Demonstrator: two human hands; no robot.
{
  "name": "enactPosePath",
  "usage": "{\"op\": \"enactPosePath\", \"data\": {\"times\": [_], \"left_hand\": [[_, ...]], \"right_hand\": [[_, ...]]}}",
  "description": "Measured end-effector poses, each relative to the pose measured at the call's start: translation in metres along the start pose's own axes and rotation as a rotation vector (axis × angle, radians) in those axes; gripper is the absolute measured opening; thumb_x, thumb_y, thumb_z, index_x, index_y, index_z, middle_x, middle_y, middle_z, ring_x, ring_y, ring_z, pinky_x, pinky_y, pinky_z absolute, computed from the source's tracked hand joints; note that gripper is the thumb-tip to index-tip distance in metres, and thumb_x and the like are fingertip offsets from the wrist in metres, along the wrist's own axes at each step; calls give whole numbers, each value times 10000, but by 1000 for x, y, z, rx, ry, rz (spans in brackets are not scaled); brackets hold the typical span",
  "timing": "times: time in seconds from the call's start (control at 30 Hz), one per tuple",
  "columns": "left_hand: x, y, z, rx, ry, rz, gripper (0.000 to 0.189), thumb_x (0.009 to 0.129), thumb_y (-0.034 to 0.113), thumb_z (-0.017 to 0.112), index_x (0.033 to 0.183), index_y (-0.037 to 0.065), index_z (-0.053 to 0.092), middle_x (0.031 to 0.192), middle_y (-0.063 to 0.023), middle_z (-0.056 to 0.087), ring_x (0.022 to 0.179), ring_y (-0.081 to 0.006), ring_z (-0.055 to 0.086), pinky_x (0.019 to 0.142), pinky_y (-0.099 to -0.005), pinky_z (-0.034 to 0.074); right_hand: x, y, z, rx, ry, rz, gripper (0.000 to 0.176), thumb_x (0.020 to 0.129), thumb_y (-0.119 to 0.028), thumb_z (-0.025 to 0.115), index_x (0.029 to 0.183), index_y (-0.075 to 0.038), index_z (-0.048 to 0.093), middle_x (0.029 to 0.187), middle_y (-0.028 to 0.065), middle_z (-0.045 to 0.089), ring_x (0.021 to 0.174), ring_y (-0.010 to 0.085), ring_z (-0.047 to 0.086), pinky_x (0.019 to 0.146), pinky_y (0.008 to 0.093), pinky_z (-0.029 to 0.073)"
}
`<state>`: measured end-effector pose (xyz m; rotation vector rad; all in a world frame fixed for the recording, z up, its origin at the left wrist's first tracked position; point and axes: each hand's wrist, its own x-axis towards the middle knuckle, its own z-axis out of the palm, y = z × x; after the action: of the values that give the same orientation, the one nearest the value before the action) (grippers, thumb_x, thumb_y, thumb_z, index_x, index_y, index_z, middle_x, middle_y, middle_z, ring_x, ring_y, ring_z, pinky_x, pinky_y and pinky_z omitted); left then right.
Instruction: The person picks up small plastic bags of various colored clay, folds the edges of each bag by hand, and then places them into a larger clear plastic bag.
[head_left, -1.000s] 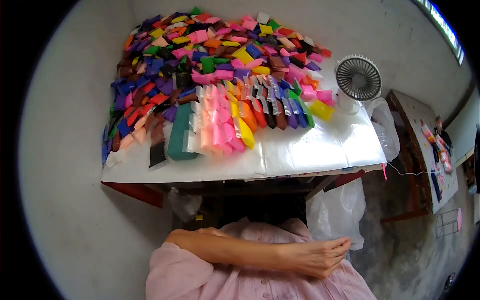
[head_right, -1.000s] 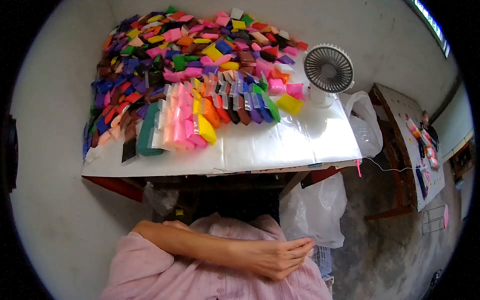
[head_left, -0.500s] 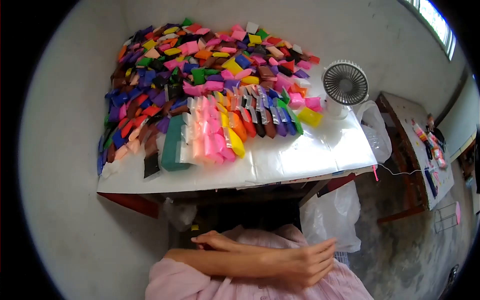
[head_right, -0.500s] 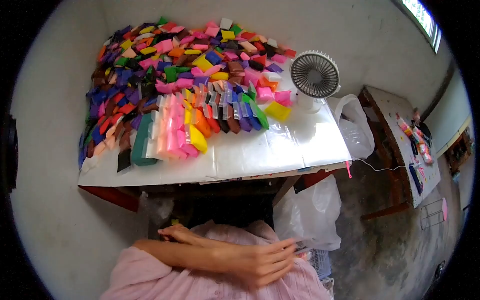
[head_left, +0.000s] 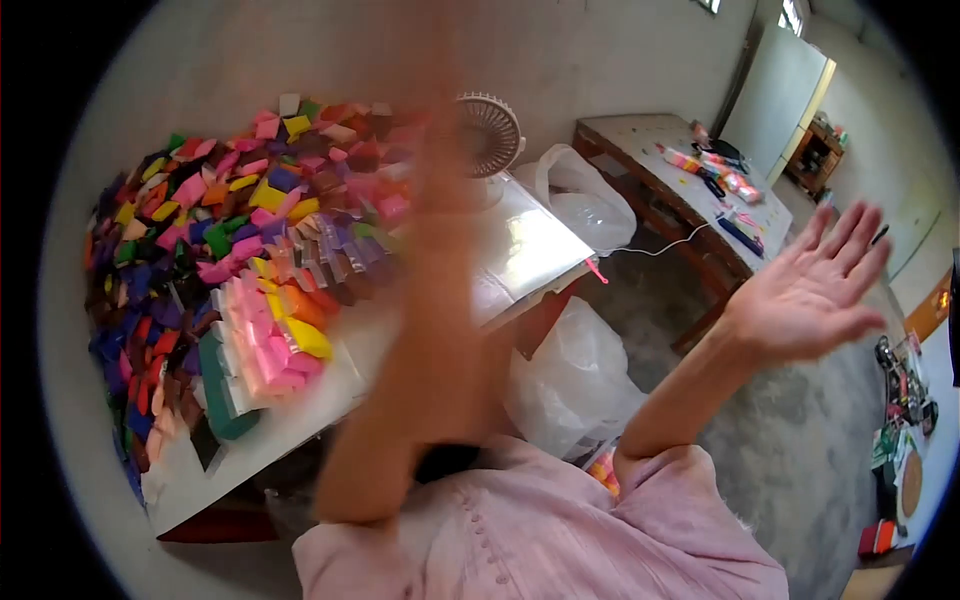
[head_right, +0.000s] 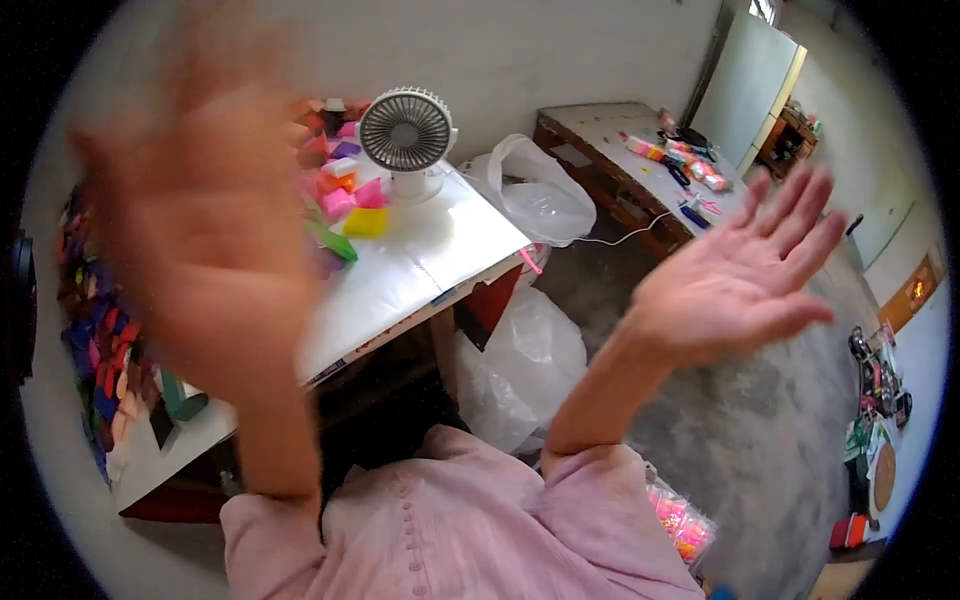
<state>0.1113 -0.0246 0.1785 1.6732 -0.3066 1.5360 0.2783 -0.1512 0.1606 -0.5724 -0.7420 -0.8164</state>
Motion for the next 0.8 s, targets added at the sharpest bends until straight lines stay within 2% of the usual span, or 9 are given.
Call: {"op": "enactPosePath", "data": {"times": [0.03, 0.17, 0.23, 0.27, 0.33, 0.4, 0.47, 0.67, 0.8], "left_hand": [[0, 2, 41, 5, -148, 66, 755, 968, 558, 320, 1477, 1, 297, 1518, -211, 228, 1422, -324, 184, 1185, -445, 116], [-61, 18, 128, -9, -726, 271, 801, 979, 604, 247, 1509, 3, 230, 1590, -224, 81, 1488, -330, 38, 1202, -438, 29], [-118, -12, 123, -110, -654, 74, 804, 982, 604, 243, 1548, 64, 54, 1606, -188, 9, 1493, -302, -23, 1199, -422, 38], [-139, -30, 111, 35, -769, 124, 843, 967, 641, 250, 1543, 42, 108, 1601, -202, 51, 1491, -325, 19, 1191, -435, 67], [-105, -19, 82, -417, -715, -210, 826, 975, 617, 276, 1530, 19, 149, 1586, -214, 106, 1477, -334, 95, 1188, -404, 112], [-156, -34, 75, -194, -611, -254, 793, 978, 588, 319, 1521, 21, 209, 1563, -232, 199, 1449, -369, 205, 1180, -397, 165], [-153, -37, 61, -253, -778, -335, 833, 975, 616, 285, 1534, 19, 124, 1596, -216, 57, 1481, -350, 81, 1189, -386, 93], [-162, -40, 41, -384, -691, -500, 835, 980, 624, 243, 1528, 1, 146, 1599, -190, 101, 1488, -309, 65, 1193, -370, 58], [-159, -34, 28, -368, -664, -581, 833, 988, 607, 244, 1518, -28, 151, 1596, -186, 129, 1490, -278, 66, 1191, -351, 52]], "right_hand": [[-9, -18, 23, 91, -115, -40, 898, 946, -693, 232, 1517, -4, 162, 1554, 225, 235, 1463, 332, 184, 1178, 488, 134], [-22, -42, 9, 952, -176, 611, 875, 935, -709, 222, 1547, -95, 104, 1579, 252, 108, 1482, 349, 83, 1187, 501, 88], [-21, 3, -35, 644, -184, 752, 832, 939, -701, 234, 1553, -156, 101, 1580, 222, 152, 1474, 340, 135, 1183, 508, 113], [-23, 18, -50, 616, -99, 782, 830, 939, -700, 235, 1553, -159, 102, 1579, 219, 156, 1473, 339, 140, 1182, 508, 116], [-37, 34, -65, 668, -14, 839, 825, 940, -699, 238, 1553, -164, 103, 1579, 212, 165, 1470, 338, 150, 1182, 508, 120], [-56, 40, -67, 728, 30, 884, 820, 941, -697, 240, 1553, -169, 104, 1578, 206, 173, 1468, 336, 160, 1181, 508, 125], [-71, 42, -62, 769, 42, 917, 816, 941, -695, 243, 1553, -174, 105, 1577, 199, 182, 1465, 334, 170, 1180, 508, 130], [-93, 36, -45, 753, 14, 974, 794, 944, -690, 243, 1553, -195, 117, 1570, 163, 231, 1449, 321, 225, 1174, 511, 154], [-105, 28, -35, 727, -8, 1020, 789, 948, -680, 252, 1551, -188, 124, 1565, 194, 222, 1449, 335, 220, 1169, 514, 187]]}}
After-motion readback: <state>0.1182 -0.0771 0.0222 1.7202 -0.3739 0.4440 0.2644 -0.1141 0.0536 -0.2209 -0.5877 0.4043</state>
